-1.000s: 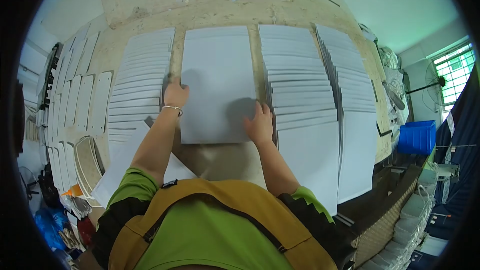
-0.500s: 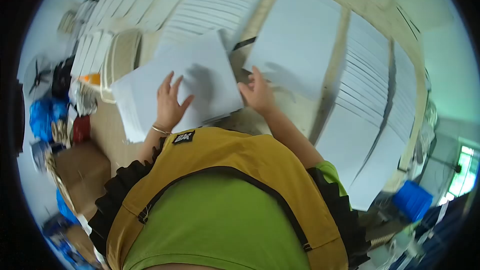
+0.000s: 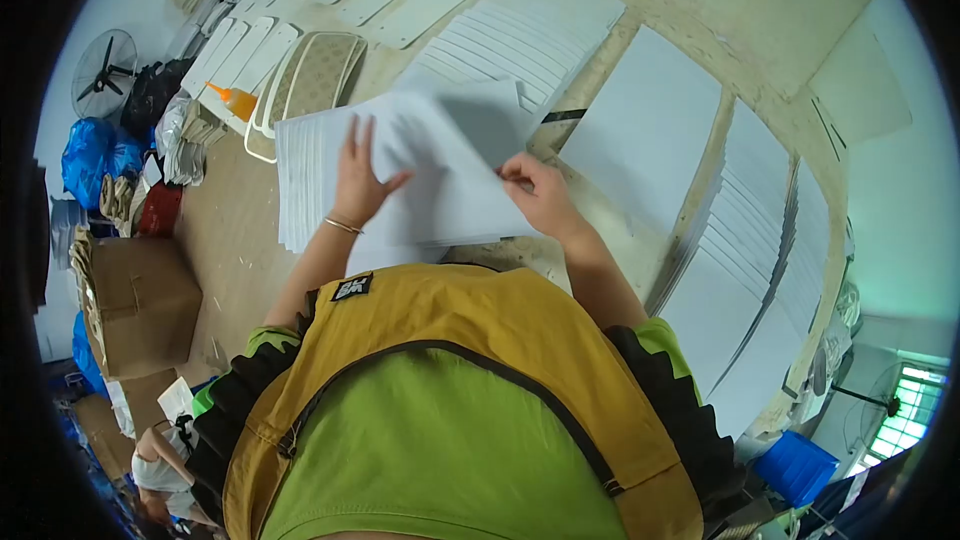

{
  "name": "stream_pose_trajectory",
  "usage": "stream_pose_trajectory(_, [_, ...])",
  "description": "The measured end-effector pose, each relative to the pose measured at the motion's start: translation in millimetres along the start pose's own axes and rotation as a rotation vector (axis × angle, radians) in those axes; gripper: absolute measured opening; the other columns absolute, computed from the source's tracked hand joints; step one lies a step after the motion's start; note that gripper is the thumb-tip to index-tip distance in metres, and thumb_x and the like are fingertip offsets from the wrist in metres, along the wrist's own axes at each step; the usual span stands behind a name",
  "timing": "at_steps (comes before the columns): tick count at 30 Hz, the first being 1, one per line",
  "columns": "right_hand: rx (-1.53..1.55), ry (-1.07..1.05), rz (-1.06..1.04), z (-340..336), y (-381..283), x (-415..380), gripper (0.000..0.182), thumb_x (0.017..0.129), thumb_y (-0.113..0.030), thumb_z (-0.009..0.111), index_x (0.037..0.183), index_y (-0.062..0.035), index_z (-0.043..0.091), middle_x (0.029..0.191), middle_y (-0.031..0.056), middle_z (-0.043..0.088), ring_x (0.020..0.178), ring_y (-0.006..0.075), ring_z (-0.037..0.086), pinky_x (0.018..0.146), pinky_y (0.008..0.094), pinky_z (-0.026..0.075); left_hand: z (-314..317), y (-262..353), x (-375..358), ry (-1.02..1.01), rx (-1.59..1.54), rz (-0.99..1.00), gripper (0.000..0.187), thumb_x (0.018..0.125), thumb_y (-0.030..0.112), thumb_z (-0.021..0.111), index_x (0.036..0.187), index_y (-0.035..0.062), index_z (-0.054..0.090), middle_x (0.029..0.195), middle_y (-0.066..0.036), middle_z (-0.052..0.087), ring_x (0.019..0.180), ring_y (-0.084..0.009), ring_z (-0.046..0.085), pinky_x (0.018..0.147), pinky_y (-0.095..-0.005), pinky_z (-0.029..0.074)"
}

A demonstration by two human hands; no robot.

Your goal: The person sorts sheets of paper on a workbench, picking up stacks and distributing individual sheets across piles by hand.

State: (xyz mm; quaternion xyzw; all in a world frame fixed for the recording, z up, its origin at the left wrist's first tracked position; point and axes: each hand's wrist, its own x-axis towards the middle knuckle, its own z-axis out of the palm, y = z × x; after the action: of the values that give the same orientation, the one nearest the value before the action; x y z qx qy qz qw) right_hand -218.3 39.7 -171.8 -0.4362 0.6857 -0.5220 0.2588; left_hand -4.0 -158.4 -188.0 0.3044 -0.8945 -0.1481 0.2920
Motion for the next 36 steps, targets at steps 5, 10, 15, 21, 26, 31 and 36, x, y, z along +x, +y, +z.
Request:
stream_pose_trajectory(5, [0.505, -0.434, 0.157, -29.4, -7.8, -16.7, 0.015, 0.076, -0.005, 0.062, 0.089, -0.0013, 0.054, 0.086, 0.0012, 0.058, 0.082, 0.0082, 0.052, 0.074, 0.0233, 0.044, -64.3, -6.9, 53.4, 0.07, 0.091, 0.238, 0.07, 0.06, 0.038, 0.079, 0.114, 0.0022, 0.051, 0.098, -0.016, 0.058, 0.092, -0.0303, 0.056, 0.081, -0.0373, 0.045])
stream_pose_trajectory(10, [0.527, -0.417, 0.292, -29.3, -5.0, -24.2, 0.012, 0.08, -0.011, 0.06, 0.086, -0.0017, 0.056, 0.084, -0.0016, 0.057, 0.078, 0.0075, 0.051, 0.07, 0.0222, 0.043, -118.5, 32.6, 49.6, -0.093, -0.038, 0.315, 0.044, 0.061, 0.037, 0.079, 0.074, 0.0008, 0.058, 0.057, -0.01, 0.056, 0.051, -0.029, 0.055, 0.049, -0.0347, 0.044])
stream_pose_trajectory(15, [0.242, -0.24, 0.469, -0.3, 14.4, -11.4, 0.02, 0.081, -0.02, 0.06, 0.08, -0.0006, 0.057, 0.074, 0.0007, 0.058, 0.071, 0.0105, 0.054, 0.061, 0.0275, 0.042, -107.4, 35.6, 80.2, -0.222, 0.229, 0.105, 0.046, 0.067, 0.045, 0.072, 0.078, 0.0023, 0.06, 0.065, -0.014, 0.059, 0.061, -0.0344, 0.057, 0.055, -0.038, 0.045])
stream_pose_trajectory(21, [-0.139, -0.037, 0.466, 31.4, 45.8, 14.9, 0.028, 0.079, -0.027, 0.061, 0.08, 0.0012, 0.058, 0.068, 0.0128, 0.059, 0.066, 0.0226, 0.057, 0.059, 0.0365, 0.043, 12.3, -57.6, 127.1, -0.547, 0.32, -0.03, 0.058, 0.072, 0.061, 0.059, 0.079, 0.0027, 0.06, 0.073, -0.018, 0.061, 0.072, -0.0359, 0.058, 0.063, -0.0421, 0.045])
stream_pose_trajectory(26, [-0.242, 0.049, 0.463, 32.9, 55.5, 16.3, 0.034, 0.078, -0.032, 0.059, 0.079, 0.002, 0.058, 0.074, 0.0202, 0.06, 0.072, 0.0359, 0.059, 0.063, 0.043, 0.045, 42.3, -62.8, 118.3, -0.528, 0.303, -0.069, 0.061, 0.072, 0.062, 0.059, 0.081, 0.0019, 0.06, 0.075, -0.017, 0.062, 0.073, -0.0343, 0.059, 0.064, -0.0414, 0.046])
stream_pose_trajectory(31, [-0.294, 0.048, 0.523, 31.5, 52.3, 16.7, 0.034, 0.077, -0.035, 0.06, 0.077, -0.001, 0.059, 0.075, 0.018, 0.061, 0.074, 0.035, 0.059, 0.064, 0.0431, 0.045, 41.1, -56.3, 118.0, -0.51, 0.394, -0.067, 0.056, 0.07, 0.056, 0.064, 0.092, 0.005, 0.059, 0.09, -0.015, 0.062, 0.083, -0.0326, 0.058, 0.07, -0.0408, 0.046])
stream_pose_trajectory(36, [-0.418, 0.08, 0.452, 27.9, 51.6, 11.0, 0.032, 0.076, -0.035, 0.063, 0.074, -0.0027, 0.057, 0.071, 0.0144, 0.061, 0.068, 0.0311, 0.058, 0.06, 0.0386, 0.045, 55.3, -33.0, 89.1, -0.297, 0.271, 0.225, 0.074, 0.069, 0.055, 0.065, 0.123, 0.0086, 0.046, 0.128, -0.015, 0.044, 0.116, -0.0333, 0.043, 0.095, -0.0449, 0.035])
